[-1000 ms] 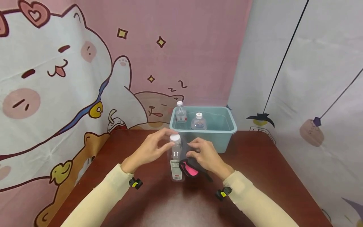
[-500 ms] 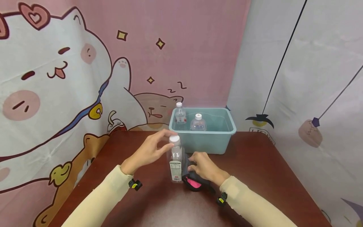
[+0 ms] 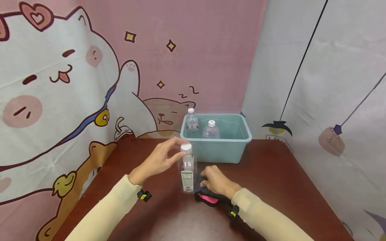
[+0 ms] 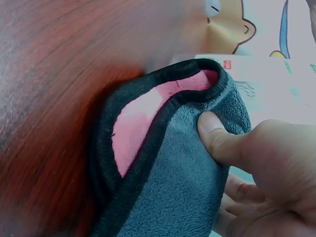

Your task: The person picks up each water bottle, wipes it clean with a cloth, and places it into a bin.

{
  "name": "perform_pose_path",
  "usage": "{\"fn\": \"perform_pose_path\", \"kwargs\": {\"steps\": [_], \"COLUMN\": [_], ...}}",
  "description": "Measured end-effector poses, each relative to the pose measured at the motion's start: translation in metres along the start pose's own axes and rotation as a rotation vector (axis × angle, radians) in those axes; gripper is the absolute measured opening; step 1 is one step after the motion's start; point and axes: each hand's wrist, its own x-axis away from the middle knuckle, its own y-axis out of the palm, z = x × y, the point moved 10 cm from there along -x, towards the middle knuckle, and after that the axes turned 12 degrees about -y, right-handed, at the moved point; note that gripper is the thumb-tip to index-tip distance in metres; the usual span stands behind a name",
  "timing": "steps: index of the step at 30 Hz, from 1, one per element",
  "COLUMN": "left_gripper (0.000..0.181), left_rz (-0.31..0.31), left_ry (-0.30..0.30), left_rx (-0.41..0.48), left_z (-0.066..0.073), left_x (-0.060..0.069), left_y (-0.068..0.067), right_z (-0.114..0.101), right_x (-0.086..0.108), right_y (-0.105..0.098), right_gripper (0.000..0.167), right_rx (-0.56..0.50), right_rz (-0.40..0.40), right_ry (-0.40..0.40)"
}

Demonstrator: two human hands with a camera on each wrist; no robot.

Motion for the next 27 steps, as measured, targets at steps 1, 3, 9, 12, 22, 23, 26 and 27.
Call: {"fn": "perform_pose_path", "kwargs": {"steps": [1, 3, 9, 12, 22, 23, 26, 27], "left_gripper": [0.044, 0.045, 0.045, 0.045, 0.048, 0.048, 0.048, 0.048], "left_rz": [-0.001, -0.001, 0.004, 0.004, 0.008, 0.007, 0.005, 0.005], "left_ry": [-0.001, -0.002, 0.000, -0.006, -0.003, -0.002, 0.001, 0.002], "left_rx": [0.001, 0.002, -0.017, -0.023, -0.009, -0.010, -0.005, -0.004], "left_z": [0.000, -0.001, 0.000, -0.001, -0.001, -0.001, -0.001, -0.001], "left_x": [0.000, 0.000, 0.000, 0.000, 0.000, 0.000, 0.000, 0.000], "left_y": [0.001, 0.001, 0.000, 0.000, 0.000, 0.000, 0.001, 0.001], "right_z": [0.002, 0.005, 0.005, 0.004, -0.009, -0.010, -0.014, -0.015], "right_x": [0.001, 0.003, 0.004, 0.003, -0.003, -0.004, -0.007, -0.008], "right_y": [-0.001, -0.003, -0.020, -0.030, -0.069, -0.072, -0.081, -0.084], "right_gripper": [0.017, 0.021, 0.021, 0.022, 0.026, 0.025, 0.022, 0.021], "right_rx": [-0.013, -0.035, -0.056, -0.078, -0.094, -0.099, -0.120, -0.128], "right_rz": [0.007, 0.026, 0.100, 0.128, 0.215, 0.224, 0.246, 0.256], "right_ry": [0.008, 0.026, 0.046, 0.061, 0.074, 0.070, 0.061, 0.058]}}
